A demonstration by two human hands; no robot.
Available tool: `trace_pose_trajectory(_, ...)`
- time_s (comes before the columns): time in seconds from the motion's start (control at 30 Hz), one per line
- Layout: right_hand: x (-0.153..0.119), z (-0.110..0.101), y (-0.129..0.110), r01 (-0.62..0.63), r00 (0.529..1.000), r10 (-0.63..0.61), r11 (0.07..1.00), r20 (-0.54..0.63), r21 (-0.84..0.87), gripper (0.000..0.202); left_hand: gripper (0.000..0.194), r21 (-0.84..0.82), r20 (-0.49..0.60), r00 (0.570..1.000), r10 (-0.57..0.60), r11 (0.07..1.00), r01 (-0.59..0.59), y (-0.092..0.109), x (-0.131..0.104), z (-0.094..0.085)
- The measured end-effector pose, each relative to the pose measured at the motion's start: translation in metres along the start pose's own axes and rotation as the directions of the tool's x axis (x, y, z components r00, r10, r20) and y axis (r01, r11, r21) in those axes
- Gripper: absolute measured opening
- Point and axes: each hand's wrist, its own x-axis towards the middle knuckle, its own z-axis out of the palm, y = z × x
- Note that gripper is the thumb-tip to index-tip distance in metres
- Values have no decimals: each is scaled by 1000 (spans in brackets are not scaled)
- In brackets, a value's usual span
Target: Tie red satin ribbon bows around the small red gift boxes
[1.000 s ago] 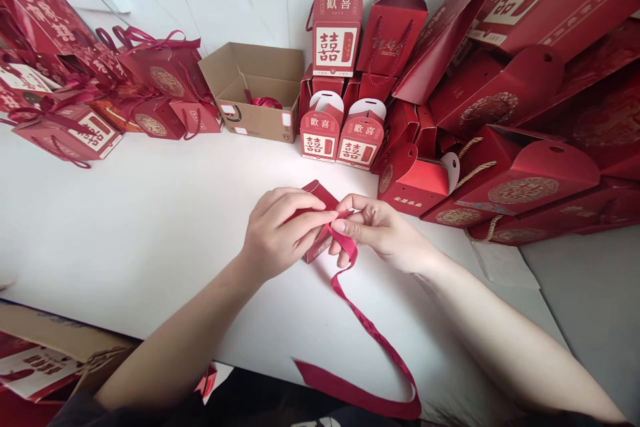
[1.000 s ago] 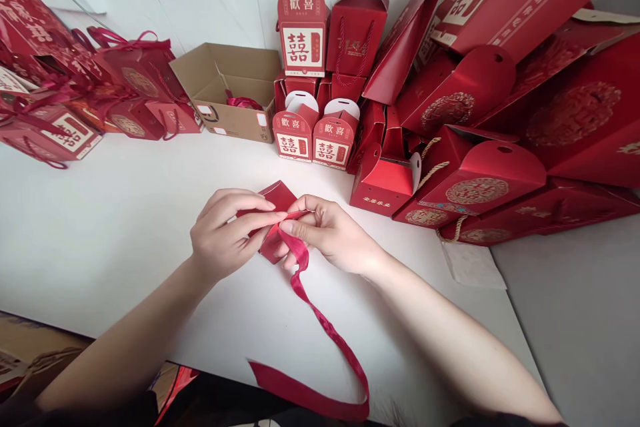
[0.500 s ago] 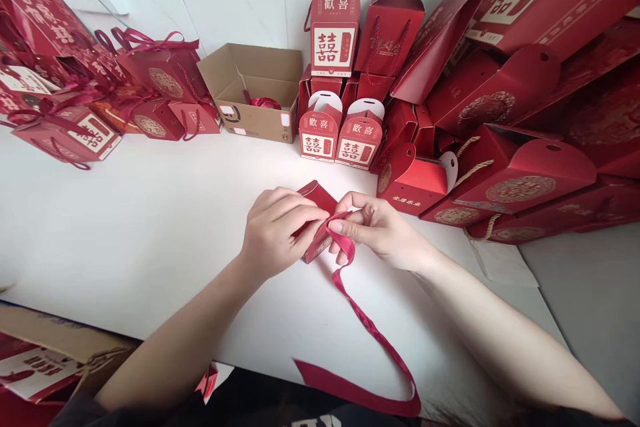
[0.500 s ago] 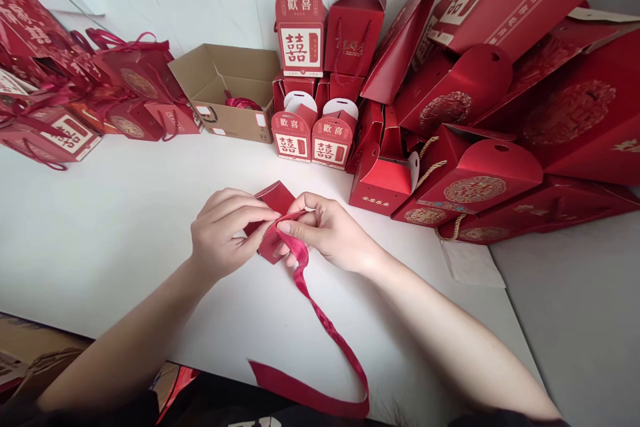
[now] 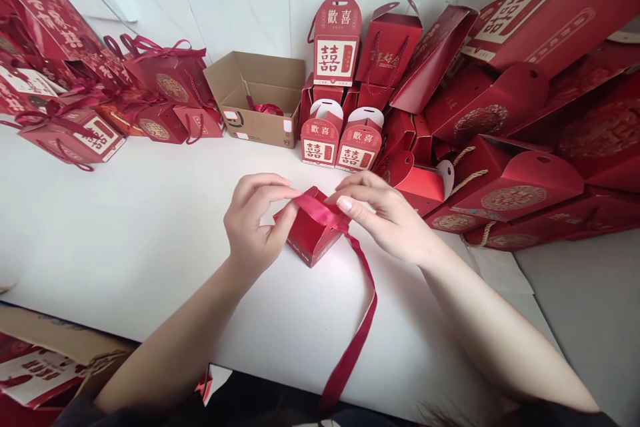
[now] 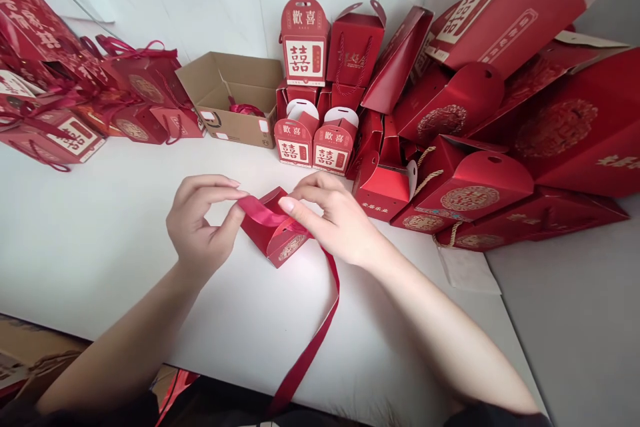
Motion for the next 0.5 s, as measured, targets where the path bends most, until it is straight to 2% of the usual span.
trace_pose_trajectory(0.1, 13, 5, -5, 3, 984, -44, 973, 172, 230, 33, 15, -15, 34, 999, 26, 1000, -26, 2, -1, 0)
trace_pose_trajectory(0.17, 19, 9, -6, -45, 973, -34, 943, 228, 331, 37, 12, -28, 101, 995, 3, 1000, 0, 1, 0, -1)
trace_pose_trajectory(0.23, 20, 12, -6, -99, 968, -10, 902, 249, 420, 46, 9, -29, 153, 987, -39, 999, 44, -1, 2, -3)
trace_pose_trajectory(0.33, 16, 13, -5, -133, 967, -11, 830, 255, 542, 54, 9, -17, 147, 986, -76, 997, 80, -3, 3, -5)
trace_pose_trajectory(0.5, 7, 14, -8, -144, 976, 2, 753, 216, 642, 57, 14, 17, 161, 987, -4, 1000, 2, -5, -2, -1)
